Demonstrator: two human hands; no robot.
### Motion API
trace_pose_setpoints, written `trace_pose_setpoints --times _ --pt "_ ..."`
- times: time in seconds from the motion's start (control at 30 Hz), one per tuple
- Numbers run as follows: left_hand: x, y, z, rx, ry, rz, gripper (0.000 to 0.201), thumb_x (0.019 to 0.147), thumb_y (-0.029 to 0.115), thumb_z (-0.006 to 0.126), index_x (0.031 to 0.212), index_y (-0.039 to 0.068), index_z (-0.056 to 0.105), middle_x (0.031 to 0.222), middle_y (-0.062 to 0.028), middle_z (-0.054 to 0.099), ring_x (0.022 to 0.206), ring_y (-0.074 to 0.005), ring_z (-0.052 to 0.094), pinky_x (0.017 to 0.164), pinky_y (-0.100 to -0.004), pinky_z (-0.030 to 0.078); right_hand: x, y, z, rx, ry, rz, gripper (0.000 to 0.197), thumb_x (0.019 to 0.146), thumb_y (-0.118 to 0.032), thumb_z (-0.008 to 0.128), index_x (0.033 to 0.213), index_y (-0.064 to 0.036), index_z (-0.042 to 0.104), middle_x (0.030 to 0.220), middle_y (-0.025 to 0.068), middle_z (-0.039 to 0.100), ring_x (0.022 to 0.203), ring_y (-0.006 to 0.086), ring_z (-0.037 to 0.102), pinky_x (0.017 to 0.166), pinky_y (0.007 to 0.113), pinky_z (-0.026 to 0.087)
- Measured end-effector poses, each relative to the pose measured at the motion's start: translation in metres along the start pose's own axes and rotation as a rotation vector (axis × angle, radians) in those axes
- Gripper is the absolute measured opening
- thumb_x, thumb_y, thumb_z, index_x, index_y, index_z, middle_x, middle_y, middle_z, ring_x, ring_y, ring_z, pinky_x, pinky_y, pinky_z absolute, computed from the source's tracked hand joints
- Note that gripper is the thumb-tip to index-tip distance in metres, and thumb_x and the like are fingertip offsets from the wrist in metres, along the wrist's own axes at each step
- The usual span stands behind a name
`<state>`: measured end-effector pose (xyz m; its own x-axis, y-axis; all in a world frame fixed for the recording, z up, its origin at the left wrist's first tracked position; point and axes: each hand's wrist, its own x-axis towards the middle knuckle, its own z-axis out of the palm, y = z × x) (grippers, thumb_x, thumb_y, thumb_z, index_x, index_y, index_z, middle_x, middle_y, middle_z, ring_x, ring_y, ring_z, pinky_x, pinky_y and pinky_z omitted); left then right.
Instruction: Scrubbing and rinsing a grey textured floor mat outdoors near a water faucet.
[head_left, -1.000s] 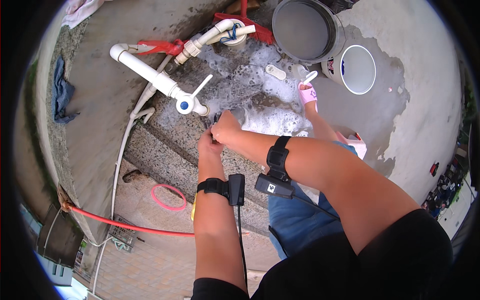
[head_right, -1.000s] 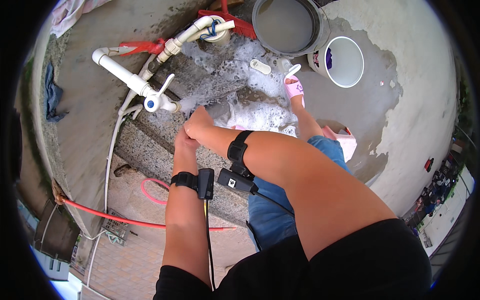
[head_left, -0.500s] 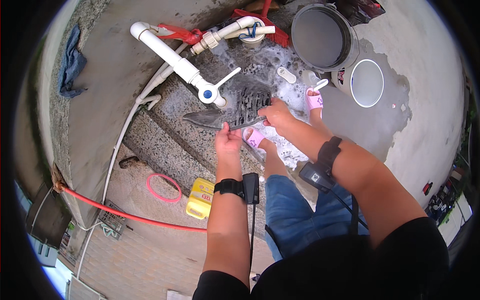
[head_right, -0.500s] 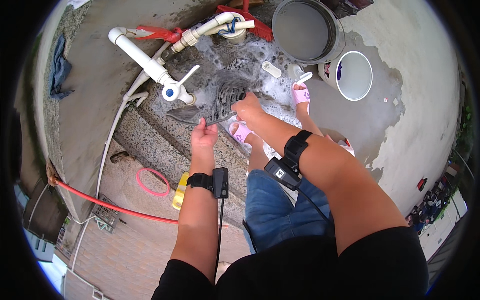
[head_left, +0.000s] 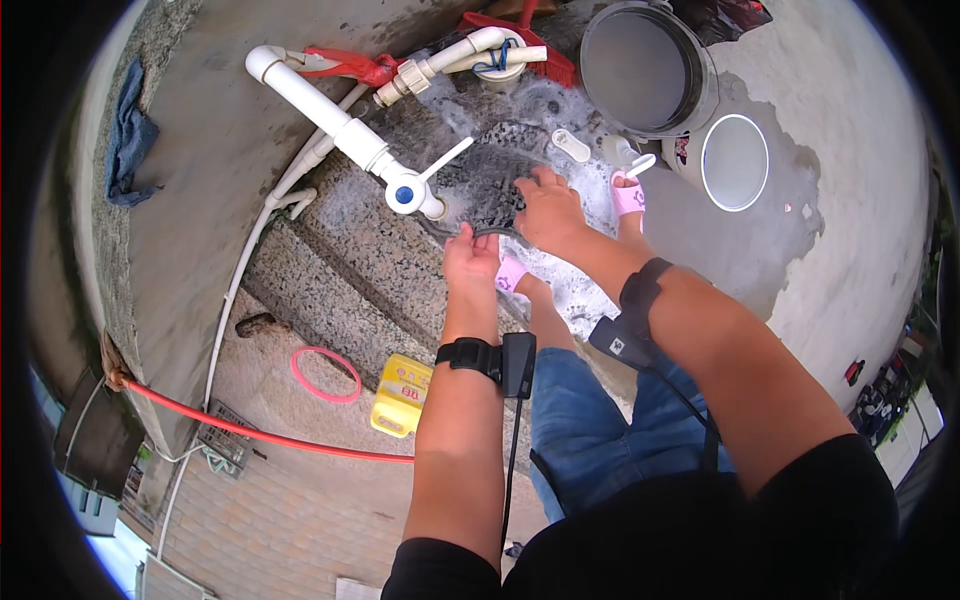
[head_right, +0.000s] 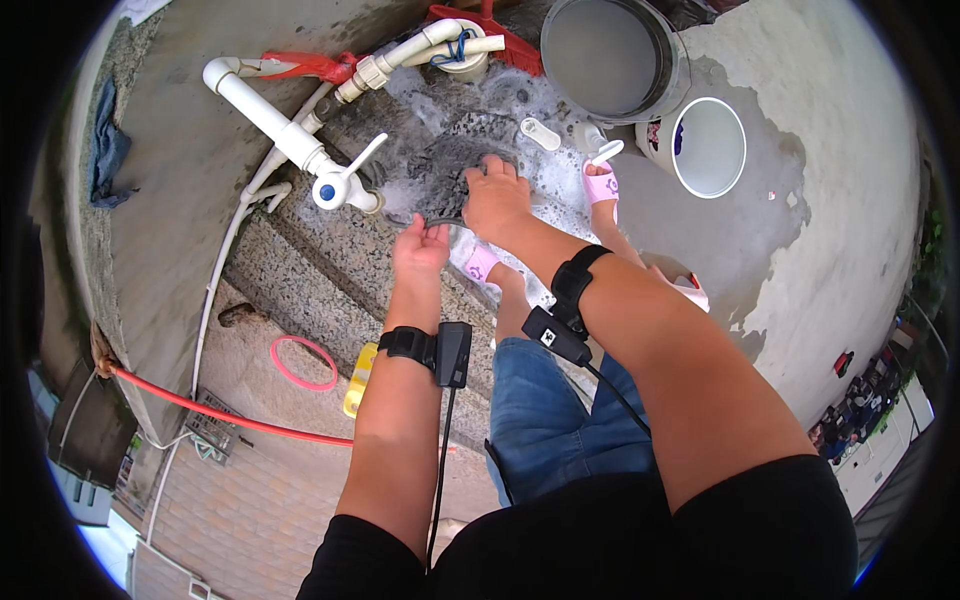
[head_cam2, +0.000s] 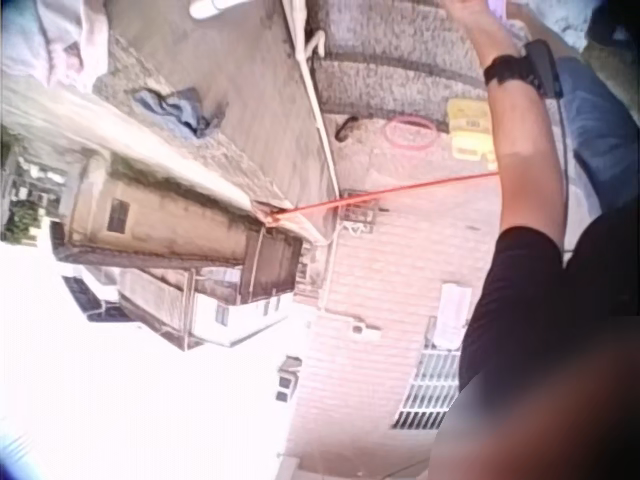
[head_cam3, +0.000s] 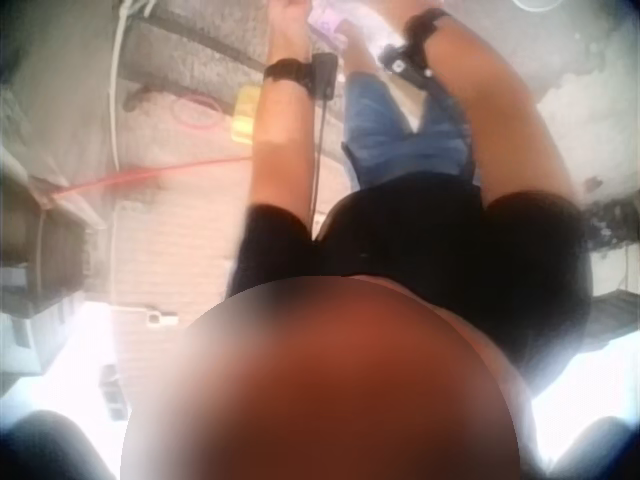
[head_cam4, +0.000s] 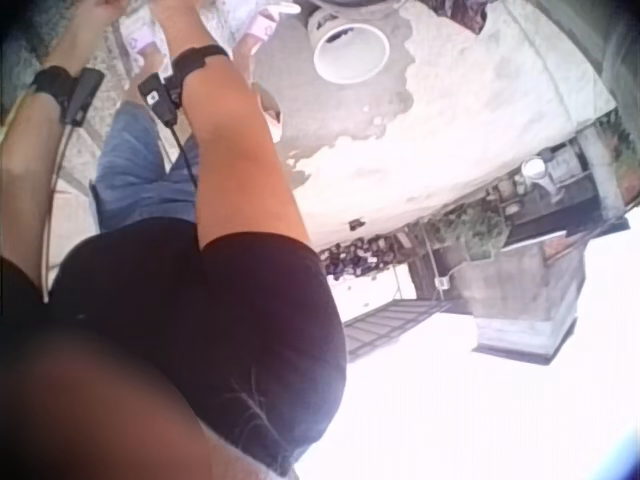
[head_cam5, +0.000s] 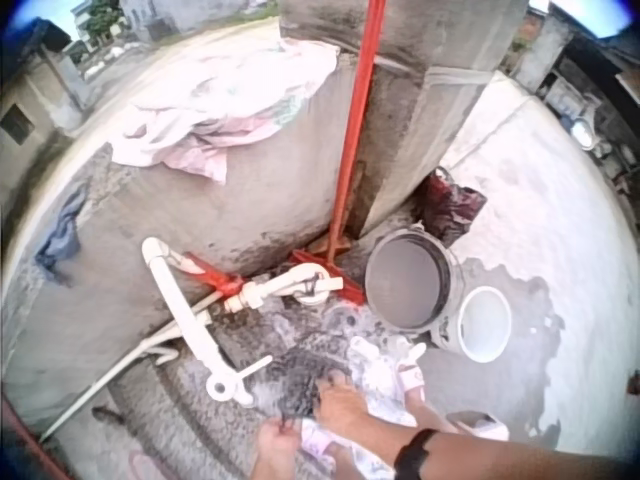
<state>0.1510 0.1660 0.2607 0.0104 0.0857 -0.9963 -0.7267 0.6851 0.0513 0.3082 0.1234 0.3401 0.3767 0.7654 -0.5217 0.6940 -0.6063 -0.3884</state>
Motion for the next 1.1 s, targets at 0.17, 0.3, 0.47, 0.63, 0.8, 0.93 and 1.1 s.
trace_pose_setpoints --times 0.17,0.3,0.47,0.63,0.8,0.93,1.1 --pt "0.002 -0.001 -0.003 0.009 0.013 -0.047 0.022 0.095 0.009 0.040 0.117 0.012 0.037 0.102 -0.0101 0.056 0.093 -0.0272 0.061 0.079 -0.0470 0.052 0.044 -0.054 0.035 0.871 -0.133 0.185 0.018 0.072 -0.006 0.054 0.087 -0.0065 0.064 0.080 0.0142 0.065 0.076 0.0296 0.063 0.069 0.037 0.048" --pt "0.003 -0.004 -0.009 0.323 -0.171 -0.133 0.037 0.098 0.023 0.027 0.101 -0.005 0.052 0.101 -0.0143 0.061 0.091 -0.0228 0.063 0.079 -0.0350 0.053 0.079 -0.055 0.084 0.354 -0.139 -0.218 0.018 0.071 -0.011 0.059 0.085 -0.0023 0.065 0.080 0.0174 0.065 0.080 0.0292 0.063 0.069 0.037 0.050" --pt "-0.012 -0.002 -0.015 0.227 -0.085 -0.039 0.023 0.093 0.014 0.038 0.103 0.000 0.054 0.094 -0.0087 0.063 0.086 -0.0201 0.063 0.076 -0.0341 0.053 0.052 -0.059 0.065 0.401 -0.240 0.031 0.031 0.070 -0.020 0.062 0.096 -0.0023 0.064 0.091 0.0189 0.064 0.087 0.0284 0.062 0.074 0.034 0.050" --pt "-0.031 -0.036 -0.008 0.266 -0.244 0.085 0.011 0.089 0.006 0.045 0.092 0.009 0.055 0.079 -0.0002 0.058 0.065 -0.0117 0.056 0.059 -0.0258 0.048 0.031 -0.067 0.036 -0.019 -0.353 -0.087 0.039 0.072 -0.024 0.062 0.106 -0.0041 0.062 0.103 0.0160 0.063 0.090 0.0279 0.063 0.076 0.036 0.050" --pt "-0.019 -0.036 -0.035 0.367 -0.330 0.076 0.024 0.080 -0.009 0.043 0.091 0.008 0.055 0.075 0.0015 0.056 0.060 -0.0091 0.052 0.056 -0.0224 0.043 0.044 -0.065 0.033 -0.039 -0.637 -0.057 0.026 0.076 -0.019 0.057 0.096 -0.0054 0.068 0.096 0.0104 0.066 0.090 0.0295 0.063 0.073 0.039 0.052" --pt "-0.034 -0.027 -0.037 0.381 -0.372 0.008 0.029 0.079 -0.008 0.043 0.103 0.006 0.053 0.079 -0.0017 0.056 0.067 -0.0126 0.055 0.065 -0.0267 0.047 0.036 -0.052 0.050 -0.116 -0.390 -0.362 0.021 0.076 -0.012 0.056 0.089 -0.0044 0.069 0.092 0.0111 0.067 0.090 0.0294 0.063 0.073 0.040 0.052" --pt "-0.064 -0.009 -0.001 0.374 -0.079 0.070 0.038 0.089 0.011 0.045 0.124 0.000 0.036 0.096 -0.0102 0.057 0.084 -0.0259 0.059 0.082 -0.0396 0.051 0.020 -0.027 0.040 -0.141 -0.333 -0.384 0.021 0.073 -0.013 0.058 0.087 -0.0030 0.069 0.097 0.0143 0.062 0.094 0.0294 0.059 0.072 0.038 0.051"
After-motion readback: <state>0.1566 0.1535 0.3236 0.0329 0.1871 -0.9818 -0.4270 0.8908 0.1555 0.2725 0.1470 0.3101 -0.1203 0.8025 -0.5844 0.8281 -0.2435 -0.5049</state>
